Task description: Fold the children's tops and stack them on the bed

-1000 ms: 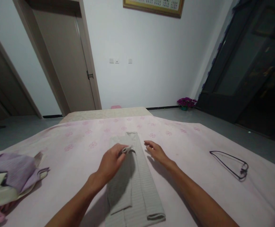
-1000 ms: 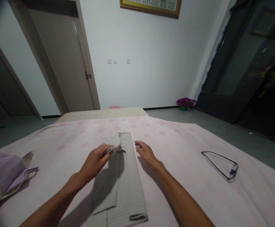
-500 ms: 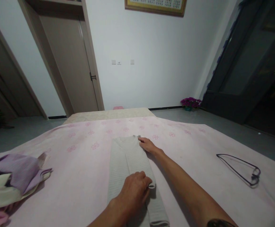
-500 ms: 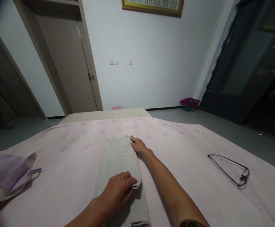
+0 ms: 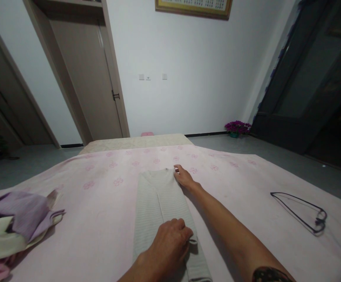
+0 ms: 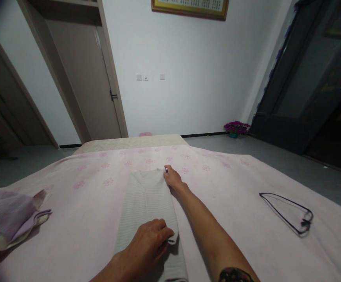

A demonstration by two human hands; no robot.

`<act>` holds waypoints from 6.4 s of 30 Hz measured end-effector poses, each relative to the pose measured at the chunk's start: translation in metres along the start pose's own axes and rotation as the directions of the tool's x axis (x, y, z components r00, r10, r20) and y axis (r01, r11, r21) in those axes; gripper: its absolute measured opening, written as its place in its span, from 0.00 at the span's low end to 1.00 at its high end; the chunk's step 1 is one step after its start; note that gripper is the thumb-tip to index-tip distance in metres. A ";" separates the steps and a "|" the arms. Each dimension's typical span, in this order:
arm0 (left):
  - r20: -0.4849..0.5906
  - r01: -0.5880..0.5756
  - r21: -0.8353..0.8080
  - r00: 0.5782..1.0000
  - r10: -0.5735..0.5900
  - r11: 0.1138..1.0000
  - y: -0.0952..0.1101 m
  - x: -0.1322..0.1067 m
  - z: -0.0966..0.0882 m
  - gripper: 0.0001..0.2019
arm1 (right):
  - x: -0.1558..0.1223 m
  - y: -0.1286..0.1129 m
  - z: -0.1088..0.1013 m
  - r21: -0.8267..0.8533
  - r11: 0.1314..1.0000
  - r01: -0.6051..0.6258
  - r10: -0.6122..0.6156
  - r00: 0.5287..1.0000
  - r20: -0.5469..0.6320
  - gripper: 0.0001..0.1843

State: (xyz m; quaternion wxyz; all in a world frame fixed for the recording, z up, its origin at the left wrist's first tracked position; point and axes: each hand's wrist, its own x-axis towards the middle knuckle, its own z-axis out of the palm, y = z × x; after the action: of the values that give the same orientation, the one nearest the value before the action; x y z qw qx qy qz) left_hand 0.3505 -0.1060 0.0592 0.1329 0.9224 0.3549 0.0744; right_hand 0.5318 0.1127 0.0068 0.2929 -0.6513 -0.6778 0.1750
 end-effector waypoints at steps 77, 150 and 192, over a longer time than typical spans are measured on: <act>-0.261 0.042 -0.076 0.963 -0.061 0.996 -0.015 -0.143 0.027 0.08 | -0.293 -0.048 -0.060 -0.179 0.823 0.540 -0.489 0.832 0.261 0.08; -0.567 -0.062 -0.475 0.784 -0.251 0.878 -0.058 -0.092 0.035 0.12 | -0.162 -0.076 0.010 -0.252 0.807 0.533 -0.397 0.808 0.436 0.35; -0.296 0.189 0.326 0.951 -0.090 0.926 -0.135 0.002 0.023 0.19 | -0.231 -0.067 -0.012 -0.172 0.826 0.536 -0.458 0.817 0.349 0.31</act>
State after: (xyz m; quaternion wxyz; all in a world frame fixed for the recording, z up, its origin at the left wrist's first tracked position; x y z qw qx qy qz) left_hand 0.2714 -0.0131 -0.0025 -0.0791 0.8840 0.4426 0.1280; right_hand 0.4825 -0.1231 0.0186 0.1361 -0.4492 -0.8779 0.0948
